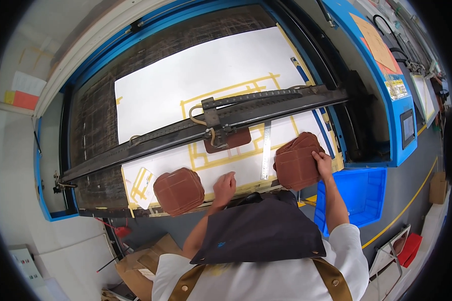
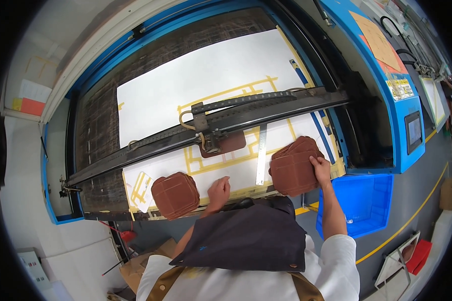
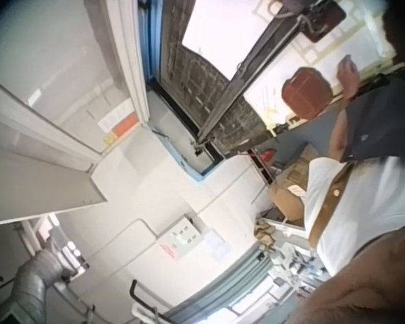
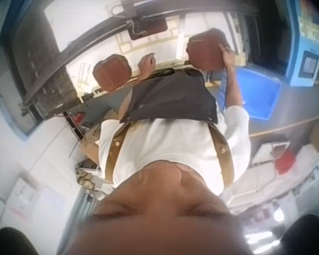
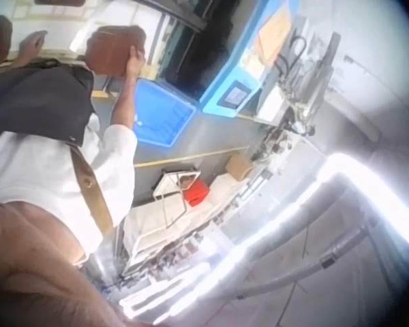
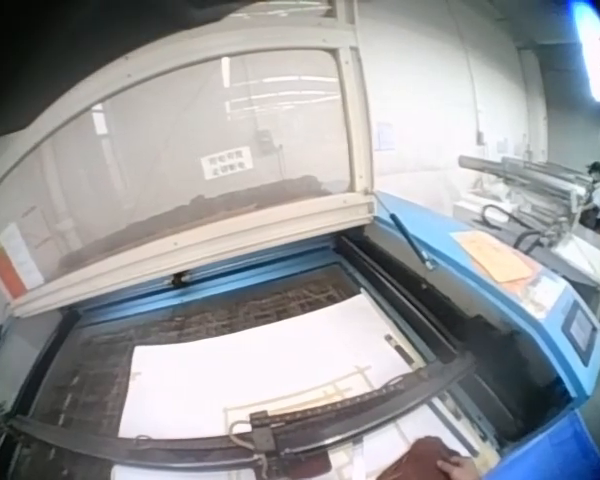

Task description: Align leather pieces on a laser cutter bed and manage the cutting process.

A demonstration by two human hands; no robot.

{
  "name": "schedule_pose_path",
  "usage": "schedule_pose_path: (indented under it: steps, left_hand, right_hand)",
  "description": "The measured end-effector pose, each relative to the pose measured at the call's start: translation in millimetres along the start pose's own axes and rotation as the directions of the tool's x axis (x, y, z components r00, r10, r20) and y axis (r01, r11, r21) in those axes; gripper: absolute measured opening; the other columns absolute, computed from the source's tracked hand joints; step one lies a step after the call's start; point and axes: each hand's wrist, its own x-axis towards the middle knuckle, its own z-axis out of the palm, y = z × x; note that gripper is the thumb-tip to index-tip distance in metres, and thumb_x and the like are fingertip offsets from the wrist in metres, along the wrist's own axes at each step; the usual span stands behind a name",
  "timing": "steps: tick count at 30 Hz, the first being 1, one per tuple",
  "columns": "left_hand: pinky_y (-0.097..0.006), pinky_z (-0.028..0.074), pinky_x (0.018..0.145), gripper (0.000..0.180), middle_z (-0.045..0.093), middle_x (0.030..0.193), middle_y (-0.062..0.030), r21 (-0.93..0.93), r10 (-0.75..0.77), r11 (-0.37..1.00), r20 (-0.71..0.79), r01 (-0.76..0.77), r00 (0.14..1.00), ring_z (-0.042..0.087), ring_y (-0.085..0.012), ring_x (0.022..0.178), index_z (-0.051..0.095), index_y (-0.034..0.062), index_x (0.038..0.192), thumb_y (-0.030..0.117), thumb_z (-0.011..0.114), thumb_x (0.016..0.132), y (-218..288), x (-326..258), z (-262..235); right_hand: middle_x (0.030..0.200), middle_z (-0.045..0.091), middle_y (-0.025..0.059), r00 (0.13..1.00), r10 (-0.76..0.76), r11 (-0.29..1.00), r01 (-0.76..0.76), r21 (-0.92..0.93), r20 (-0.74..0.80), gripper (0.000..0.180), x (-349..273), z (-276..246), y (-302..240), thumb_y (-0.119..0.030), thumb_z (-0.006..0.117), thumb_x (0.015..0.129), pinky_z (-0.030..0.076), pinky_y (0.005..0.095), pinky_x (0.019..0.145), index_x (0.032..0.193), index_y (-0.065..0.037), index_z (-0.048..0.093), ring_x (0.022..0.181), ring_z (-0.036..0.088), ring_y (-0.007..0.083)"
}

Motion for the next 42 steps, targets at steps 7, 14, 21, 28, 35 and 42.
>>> schedule_pose_path:
  steps: [7,14,21,28,35,42]
  left_hand:
    - [-0.041,0.053,0.071,0.016,0.069,0.090,-0.0097,-0.009,-0.010,1.000,0.001,0.010,1.000,0.066,-0.0305,0.082,0.067,0.0106,0.102,0.009,0.061,0.087,0,-2,0]
    - [-0.040,0.053,0.070,0.015,0.069,0.091,-0.0106,-0.039,-0.029,0.999,-0.033,0.028,0.999,0.066,-0.0308,0.080,0.068,0.0094,0.102,0.011,0.061,0.089,-2,-2,3]
    - [-0.034,0.050,0.064,0.016,0.064,0.081,-0.0088,-0.173,-0.322,0.939,-0.129,0.298,0.938,0.062,-0.0228,0.069,0.068,0.0062,0.104,0.010,0.061,0.089,-20,12,-1]
    - [-0.034,0.048,0.071,0.033,0.053,0.098,-0.0136,-0.170,-0.382,0.923,-0.288,0.345,0.878,0.056,-0.0238,0.080,0.061,0.0014,0.116,0.000,0.063,0.082,-32,53,-12]
    - [-0.038,0.047,0.083,0.039,0.053,0.104,-0.0164,-0.158,-0.414,0.910,-0.311,0.384,0.855,0.055,-0.0278,0.091,0.058,-0.0004,0.116,0.001,0.066,0.078,-46,87,-10]
    - [-0.042,0.043,0.091,0.044,0.054,0.106,-0.0188,-0.046,-0.443,0.893,-0.269,0.449,0.855,0.054,-0.0342,0.099,0.057,-0.0028,0.116,0.007,0.071,0.075,-54,107,-9]
  right_hand:
    - [0.071,0.066,0.0023,0.999,-0.035,0.996,0.035,0.084,-0.004,0.027,4,1,13,-0.024,0.070,0.090,0.046,0.0256,0.060,0.079,0.001,0.070,0.064,0.056,0.0078]
    - [0.072,0.068,0.0026,1.000,-0.025,0.996,0.025,0.080,-0.008,0.026,7,0,16,-0.025,0.070,0.090,0.047,0.0251,0.060,0.080,0.000,0.071,0.065,0.057,0.0083]
    - [0.074,0.067,0.0003,1.000,0.002,0.995,-0.002,0.097,0.001,0.024,3,1,9,-0.023,0.070,0.090,0.046,0.0236,0.061,0.079,-0.002,0.071,0.065,0.057,0.0069]
    - [0.077,0.068,0.0017,1.000,-0.013,0.995,0.012,0.100,0.008,0.023,6,0,16,-0.023,0.070,0.090,0.048,0.0237,0.063,0.082,-0.001,0.071,0.067,0.058,0.0076]
    - [0.077,0.068,0.0016,1.000,0.008,0.995,-0.007,0.103,-0.009,0.024,2,1,11,-0.024,0.071,0.090,0.048,0.0238,0.063,0.082,-0.001,0.071,0.067,0.058,0.0082]
    - [0.074,0.067,0.0020,1.000,-0.014,0.998,0.015,0.067,-0.019,0.025,-6,3,0,-0.024,0.071,0.089,0.047,0.0242,0.062,0.078,-0.001,0.070,0.065,0.058,0.0081]
